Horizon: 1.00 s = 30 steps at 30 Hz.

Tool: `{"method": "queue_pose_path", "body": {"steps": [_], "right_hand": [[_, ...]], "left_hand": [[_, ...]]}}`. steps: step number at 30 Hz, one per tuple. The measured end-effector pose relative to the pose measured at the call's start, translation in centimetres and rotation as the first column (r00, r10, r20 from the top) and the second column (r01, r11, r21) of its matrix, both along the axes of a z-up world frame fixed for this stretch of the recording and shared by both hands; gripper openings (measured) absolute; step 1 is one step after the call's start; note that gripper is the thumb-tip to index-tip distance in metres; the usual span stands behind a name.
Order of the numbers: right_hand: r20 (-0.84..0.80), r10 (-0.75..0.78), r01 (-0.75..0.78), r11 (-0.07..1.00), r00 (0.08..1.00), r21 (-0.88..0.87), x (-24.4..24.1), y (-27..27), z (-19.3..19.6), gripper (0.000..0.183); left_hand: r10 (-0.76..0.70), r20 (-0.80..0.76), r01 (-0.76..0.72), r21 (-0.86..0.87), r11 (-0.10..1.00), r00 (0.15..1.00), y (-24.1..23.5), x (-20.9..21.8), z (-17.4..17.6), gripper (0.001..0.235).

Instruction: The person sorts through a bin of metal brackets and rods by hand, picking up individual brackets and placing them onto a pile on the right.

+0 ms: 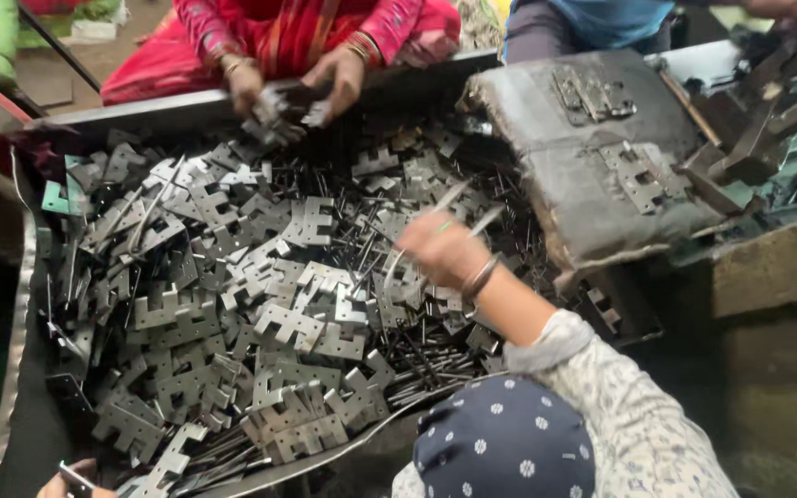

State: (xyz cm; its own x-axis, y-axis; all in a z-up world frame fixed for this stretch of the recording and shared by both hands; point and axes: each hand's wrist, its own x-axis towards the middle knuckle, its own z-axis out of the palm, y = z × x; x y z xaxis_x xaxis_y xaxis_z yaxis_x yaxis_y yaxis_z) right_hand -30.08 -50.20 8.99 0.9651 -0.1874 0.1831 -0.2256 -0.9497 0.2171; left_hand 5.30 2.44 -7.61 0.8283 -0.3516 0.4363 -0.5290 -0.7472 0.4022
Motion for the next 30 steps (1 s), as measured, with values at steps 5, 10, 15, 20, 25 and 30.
{"method": "queue_pose_path", "body": {"steps": [5,10,15,20,25,30], "right_hand": [[0.044,-0.515,0.43,0.756,0.856,0.494,-14.1,-7.4,-9.7,0.025],[0.106,-0.633,0.518,0.709,0.767,0.479,-16.0,-4.7,-13.6,0.036],[0.394,-0.674,0.441,0.721,0.625,0.534,-12.3,-1.3,-10.6,0.027],[0.392,-0.59,0.297,0.748,0.706,0.593,-7.9,3.1,-6.6,0.026],[0.576,-0.242,-0.186,0.79,0.781,0.584,-1.2,6.0,-0.1,0.019],[0.485,-0.058,-0.136,0.925,0.873,0.355,-1.8,0.1,1.3,0.018]], "left_hand": [[-0.018,-0.011,0.018,-0.027,0.999,1.0,-2.2,-0.3,0.4,0.02],[-0.036,-0.014,0.035,-0.023,0.999,0.999,-2.9,-0.5,0.8,0.021],[-0.065,-0.027,0.064,-0.048,0.997,0.998,-2.5,-0.2,0.3,0.022],[-0.121,-0.016,0.12,-0.053,0.991,0.993,-4.0,0.6,0.4,0.023],[-0.159,-0.03,0.156,-0.093,0.983,0.987,-6.0,0.4,0.2,0.024],[-0.14,-0.048,0.135,-0.1,0.986,0.989,-2.4,1.8,-2.3,0.025]]}}
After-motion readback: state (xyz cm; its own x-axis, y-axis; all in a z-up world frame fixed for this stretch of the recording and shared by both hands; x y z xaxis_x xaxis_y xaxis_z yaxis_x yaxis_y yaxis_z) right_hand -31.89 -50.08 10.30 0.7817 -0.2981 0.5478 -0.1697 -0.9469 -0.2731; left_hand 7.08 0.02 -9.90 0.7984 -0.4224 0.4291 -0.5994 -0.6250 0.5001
